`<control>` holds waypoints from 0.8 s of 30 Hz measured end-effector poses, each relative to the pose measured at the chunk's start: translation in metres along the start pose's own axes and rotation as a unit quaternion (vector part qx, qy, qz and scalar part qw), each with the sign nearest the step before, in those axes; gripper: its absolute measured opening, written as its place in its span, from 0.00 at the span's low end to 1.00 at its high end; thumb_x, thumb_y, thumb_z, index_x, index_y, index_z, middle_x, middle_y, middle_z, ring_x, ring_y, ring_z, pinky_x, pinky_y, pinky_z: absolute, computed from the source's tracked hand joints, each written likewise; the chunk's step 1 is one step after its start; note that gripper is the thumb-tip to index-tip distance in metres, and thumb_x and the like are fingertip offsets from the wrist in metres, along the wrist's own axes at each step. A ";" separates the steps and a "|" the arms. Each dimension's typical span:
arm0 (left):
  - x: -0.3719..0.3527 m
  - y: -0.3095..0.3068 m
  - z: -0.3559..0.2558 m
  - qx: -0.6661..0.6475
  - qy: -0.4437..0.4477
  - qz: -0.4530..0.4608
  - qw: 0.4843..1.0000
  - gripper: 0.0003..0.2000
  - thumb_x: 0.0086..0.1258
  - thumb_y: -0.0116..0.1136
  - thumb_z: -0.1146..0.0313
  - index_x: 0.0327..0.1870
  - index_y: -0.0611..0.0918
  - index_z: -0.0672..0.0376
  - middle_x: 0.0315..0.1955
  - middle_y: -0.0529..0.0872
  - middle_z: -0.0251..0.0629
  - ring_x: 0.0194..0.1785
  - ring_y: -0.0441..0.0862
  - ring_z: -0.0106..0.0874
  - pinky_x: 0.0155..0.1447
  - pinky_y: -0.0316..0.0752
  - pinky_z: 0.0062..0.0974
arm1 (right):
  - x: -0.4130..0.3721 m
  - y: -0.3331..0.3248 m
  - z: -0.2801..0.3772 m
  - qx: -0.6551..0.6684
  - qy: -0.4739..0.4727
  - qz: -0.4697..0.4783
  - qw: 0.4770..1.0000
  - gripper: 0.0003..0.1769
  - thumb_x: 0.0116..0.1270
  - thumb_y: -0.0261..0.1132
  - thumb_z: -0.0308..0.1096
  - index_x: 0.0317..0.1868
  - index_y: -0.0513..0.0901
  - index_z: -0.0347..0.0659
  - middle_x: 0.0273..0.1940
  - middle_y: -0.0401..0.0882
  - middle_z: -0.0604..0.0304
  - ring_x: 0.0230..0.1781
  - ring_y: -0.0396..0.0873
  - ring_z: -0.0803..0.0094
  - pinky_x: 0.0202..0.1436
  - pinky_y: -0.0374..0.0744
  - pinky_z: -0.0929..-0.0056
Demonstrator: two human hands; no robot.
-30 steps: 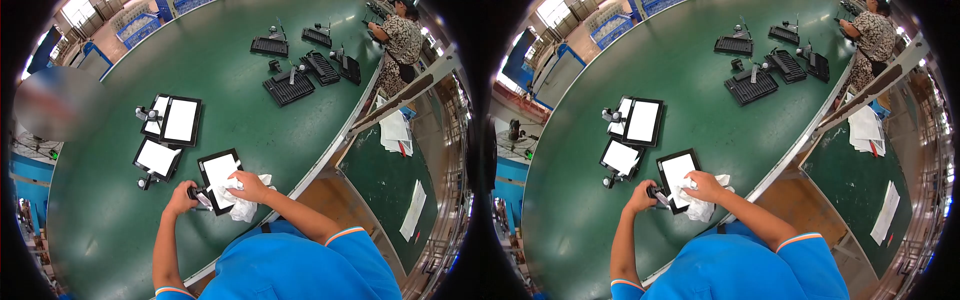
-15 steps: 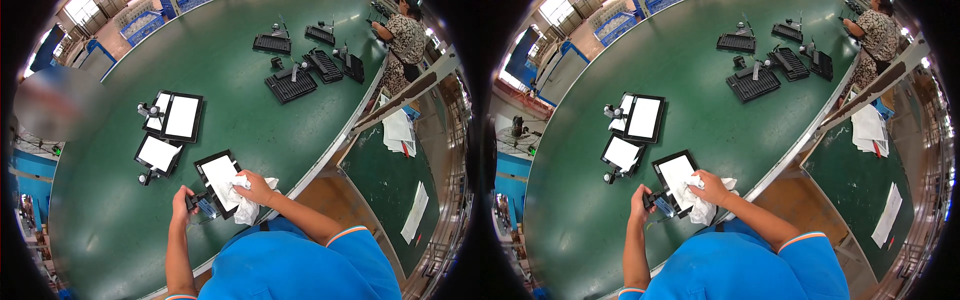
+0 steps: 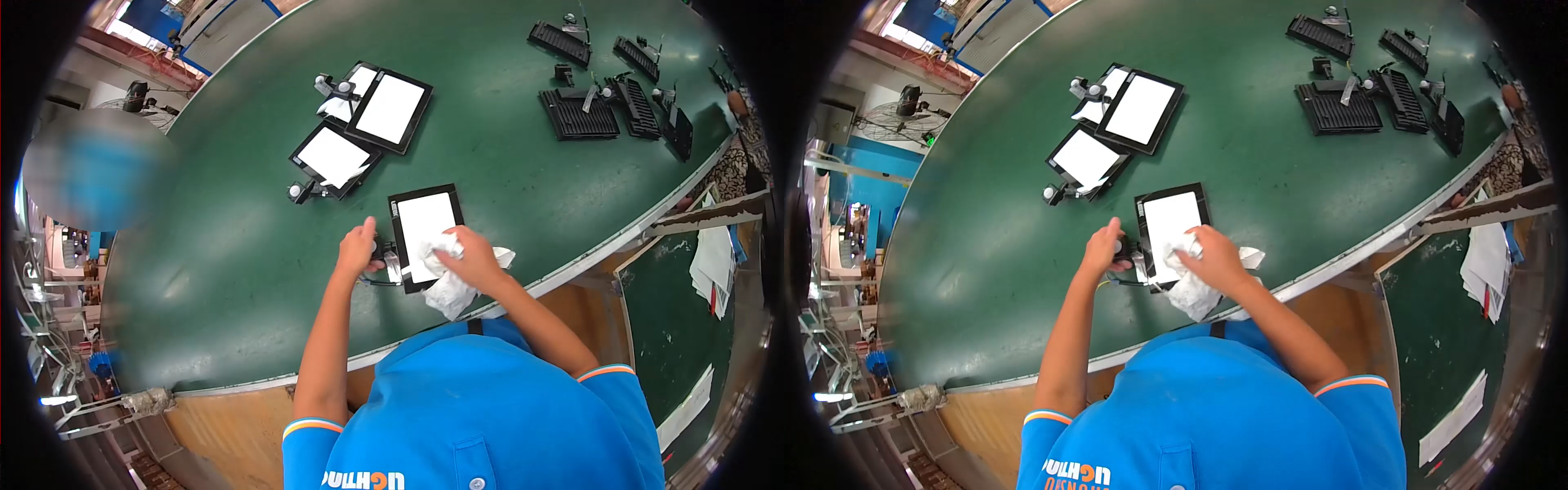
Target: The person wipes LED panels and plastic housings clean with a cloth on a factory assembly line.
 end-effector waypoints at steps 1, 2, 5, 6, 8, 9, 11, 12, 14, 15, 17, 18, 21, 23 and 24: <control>-0.004 0.014 0.015 -0.212 -0.030 0.090 0.973 0.27 0.68 0.44 0.46 0.46 0.76 0.67 0.39 0.82 0.52 0.42 0.83 0.43 0.42 0.78 0.36 | 0.001 -0.003 -0.019 0.121 0.075 0.006 0.990 0.17 0.53 0.67 0.34 0.43 0.76 0.39 0.37 0.79 0.56 0.37 0.79 0.65 0.40 0.76 0.69; -0.012 0.031 0.019 -0.415 -0.059 0.174 0.891 0.24 0.69 0.47 0.50 0.49 0.75 0.65 0.41 0.81 0.50 0.42 0.83 0.41 0.41 0.79 0.33 | 0.000 -0.002 -0.035 0.237 0.149 0.014 0.960 0.16 0.56 0.66 0.33 0.44 0.76 0.37 0.38 0.80 0.55 0.37 0.80 0.68 0.41 0.76 0.71; -0.015 0.044 0.014 -0.515 0.020 0.213 0.830 0.21 0.68 0.51 0.54 0.51 0.71 0.62 0.44 0.80 0.50 0.42 0.83 0.41 0.41 0.79 0.32 | 0.017 -0.044 -0.025 0.270 0.147 -0.092 0.947 0.21 0.56 0.65 0.31 0.50 0.71 0.35 0.41 0.80 0.52 0.40 0.79 0.67 0.45 0.75 0.71; -0.017 0.052 0.014 -0.578 0.005 0.238 0.781 0.18 0.67 0.54 0.58 0.49 0.69 0.62 0.44 0.79 0.48 0.46 0.81 0.40 0.45 0.77 0.32 | 0.021 -0.046 -0.018 0.267 0.147 -0.090 0.948 0.21 0.56 0.65 0.31 0.50 0.71 0.35 0.41 0.80 0.52 0.40 0.79 0.67 0.45 0.75 0.71; -0.014 0.060 0.016 -0.584 0.017 0.229 0.778 0.17 0.68 0.54 0.58 0.48 0.69 0.61 0.44 0.79 0.47 0.45 0.80 0.38 0.44 0.77 0.31 | 0.029 -0.066 0.018 0.100 0.034 -0.168 0.980 0.25 0.54 0.65 0.29 0.52 0.69 0.35 0.45 0.75 0.49 0.45 0.75 0.59 0.49 0.73 0.69; -0.013 0.061 0.014 -0.589 0.030 0.219 0.777 0.16 0.68 0.53 0.58 0.46 0.68 0.60 0.43 0.79 0.45 0.43 0.80 0.37 0.43 0.77 0.31 | 0.031 -0.052 0.031 0.060 -0.004 -0.132 0.989 0.28 0.49 0.65 0.27 0.53 0.69 0.36 0.47 0.70 0.47 0.48 0.71 0.52 0.51 0.72 0.65; -0.016 0.065 0.015 -0.582 0.048 0.212 0.784 0.15 0.67 0.55 0.61 0.47 0.68 0.60 0.42 0.78 0.41 0.38 0.78 0.30 0.43 0.75 0.27 | 0.017 -0.011 0.067 -0.044 -0.153 -0.072 0.985 0.29 0.43 0.66 0.27 0.51 0.71 0.41 0.44 0.71 0.51 0.45 0.71 0.53 0.46 0.74 0.63; -0.016 0.066 0.024 -0.546 0.061 0.163 0.819 0.16 0.66 0.57 0.62 0.48 0.69 0.61 0.42 0.78 0.39 0.39 0.78 0.27 0.44 0.75 0.25 | 0.006 0.019 0.071 -0.077 -0.155 -0.003 0.985 0.28 0.41 0.67 0.28 0.49 0.73 0.43 0.42 0.71 0.54 0.44 0.71 0.55 0.44 0.74 0.63; -0.019 0.072 0.037 -0.542 0.085 0.108 0.829 0.19 0.63 0.61 0.66 0.52 0.69 0.61 0.41 0.77 0.35 0.41 0.75 0.23 0.46 0.73 0.21 | -0.013 0.050 0.074 -0.122 -0.152 0.053 0.979 0.25 0.39 0.68 0.30 0.43 0.76 0.48 0.39 0.71 0.58 0.41 0.71 0.59 0.40 0.74 0.63; -0.023 0.071 0.035 -0.544 0.084 0.105 0.828 0.21 0.63 0.61 0.65 0.53 0.69 0.62 0.40 0.77 0.36 0.42 0.75 0.23 0.47 0.73 0.21 | -0.014 0.051 0.075 -0.136 -0.151 0.039 0.978 0.22 0.39 0.68 0.31 0.40 0.77 0.49 0.38 0.71 0.60 0.40 0.72 0.60 0.39 0.75 0.64; -0.025 0.067 0.032 -0.512 0.093 0.081 0.850 0.19 0.63 0.60 0.68 0.51 0.69 0.63 0.38 0.78 0.36 0.40 0.76 0.23 0.45 0.74 0.22 | -0.008 0.053 0.066 -0.135 -0.124 0.051 0.982 0.18 0.41 0.67 0.32 0.37 0.78 0.49 0.35 0.71 0.61 0.39 0.72 0.62 0.37 0.75 0.64; -0.028 0.066 0.029 -0.514 0.087 0.087 0.849 0.19 0.63 0.60 0.68 0.51 0.69 0.63 0.38 0.78 0.36 0.40 0.76 0.23 0.45 0.74 0.22 | -0.003 0.057 0.062 -0.155 -0.149 0.048 0.975 0.17 0.41 0.67 0.31 0.37 0.78 0.48 0.34 0.71 0.61 0.38 0.72 0.62 0.37 0.75 0.64; -0.032 0.067 0.024 -0.520 0.083 0.105 0.843 0.15 0.65 0.57 0.72 0.49 0.68 0.64 0.36 0.79 0.37 0.34 0.78 0.24 0.41 0.75 0.23 | 0.057 0.047 0.031 -0.192 -0.126 -0.024 0.973 0.14 0.43 0.66 0.29 0.34 0.76 0.45 0.32 0.71 0.59 0.37 0.73 0.61 0.37 0.75 0.64; -0.030 0.069 0.026 -0.493 0.082 0.111 0.859 0.20 0.64 0.59 0.67 0.52 0.67 0.63 0.38 0.78 0.38 0.34 0.79 0.27 0.44 0.77 0.25 | 0.092 0.028 0.026 -0.184 -0.103 -0.059 0.976 0.10 0.47 0.64 0.28 0.32 0.75 0.43 0.32 0.71 0.58 0.36 0.73 0.60 0.38 0.75 0.65; -0.030 0.069 0.025 -0.492 0.082 0.114 0.859 0.20 0.64 0.59 0.67 0.52 0.67 0.63 0.38 0.78 0.38 0.34 0.79 0.27 0.44 0.77 0.25 | 0.096 0.026 0.027 -0.185 -0.101 -0.060 0.976 0.10 0.47 0.64 0.28 0.32 0.75 0.43 0.32 0.71 0.58 0.36 0.73 0.60 0.38 0.75 0.65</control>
Point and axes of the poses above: each hand's wrist, its own x-axis towards the middle knuckle, its own y-axis out of the palm, z = x × y, the point moved 10 cm from there along x, towards the middle knuckle
